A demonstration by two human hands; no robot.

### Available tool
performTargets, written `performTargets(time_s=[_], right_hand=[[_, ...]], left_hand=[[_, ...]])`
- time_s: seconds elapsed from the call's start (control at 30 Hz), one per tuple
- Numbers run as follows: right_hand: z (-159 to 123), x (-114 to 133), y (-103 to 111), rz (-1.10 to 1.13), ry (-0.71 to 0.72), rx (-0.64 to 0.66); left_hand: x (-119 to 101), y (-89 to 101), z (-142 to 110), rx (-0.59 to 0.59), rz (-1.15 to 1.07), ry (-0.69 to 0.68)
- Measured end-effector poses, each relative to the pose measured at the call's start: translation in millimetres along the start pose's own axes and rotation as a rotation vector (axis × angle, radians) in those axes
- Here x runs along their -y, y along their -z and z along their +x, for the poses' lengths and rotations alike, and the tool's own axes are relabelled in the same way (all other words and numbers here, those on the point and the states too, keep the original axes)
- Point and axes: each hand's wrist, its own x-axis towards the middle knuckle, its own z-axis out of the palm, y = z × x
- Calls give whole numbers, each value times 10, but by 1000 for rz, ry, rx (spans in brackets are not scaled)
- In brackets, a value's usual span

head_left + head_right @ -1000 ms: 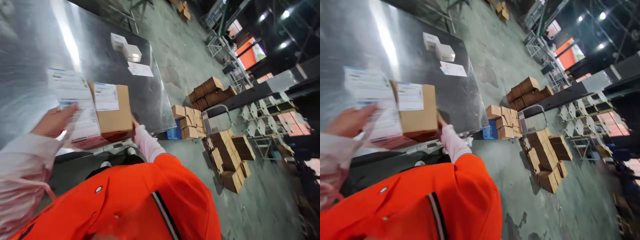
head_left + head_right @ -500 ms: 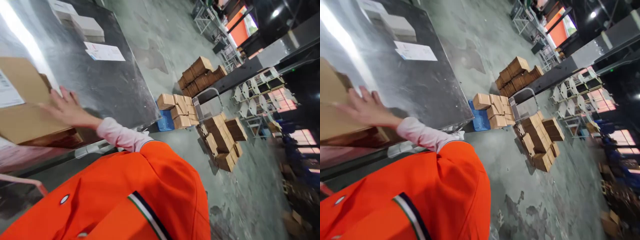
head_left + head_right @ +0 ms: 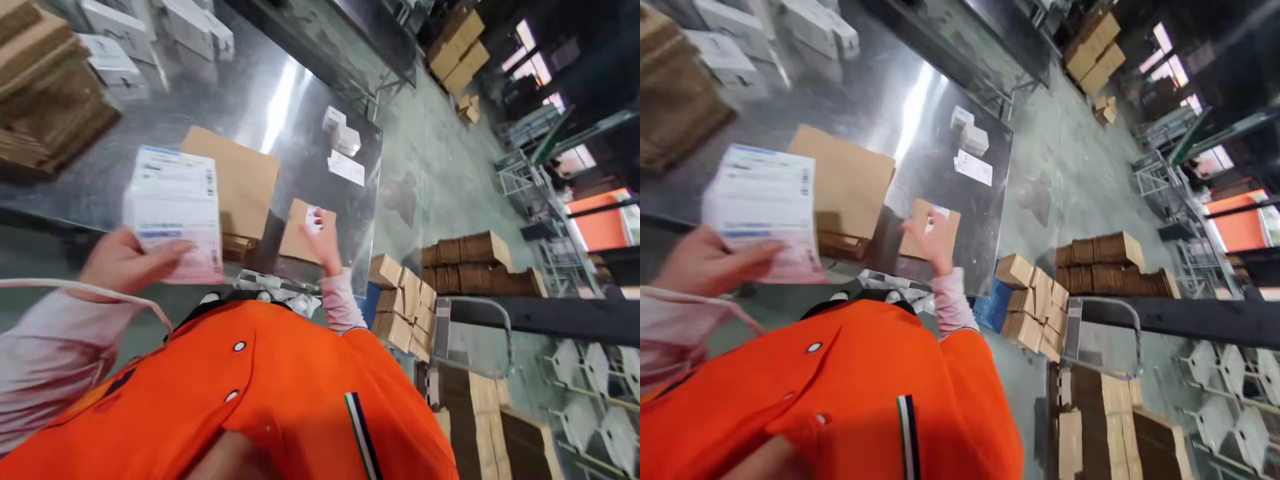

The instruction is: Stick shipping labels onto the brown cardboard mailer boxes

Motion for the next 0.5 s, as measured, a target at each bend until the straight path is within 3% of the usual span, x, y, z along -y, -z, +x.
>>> performTargets(time_s=[0.07, 0.1, 0.13, 0.2, 0.3, 0.4, 0.5], right_hand=[[-193, 134, -517, 230, 107, 373], [-295, 179, -733, 344, 116, 452], [-386, 207, -898, 428, 99, 473], [-507, 230, -1066, 473, 43, 445], [-486, 279, -1012, 389, 72, 540], [-316, 417, -855, 245, 201, 464], [-190, 559, -778, 63, 311, 396]], left_hand=[[83, -179, -10, 118, -38, 55], [94, -232, 0, 182, -62, 77], [87, -262, 19, 214, -100, 87], [33, -272, 77, 160, -223, 66], [-80, -276, 166, -36, -394, 76], [-154, -368, 195, -51, -392, 129], [-159, -500, 181, -115, -333, 77]])
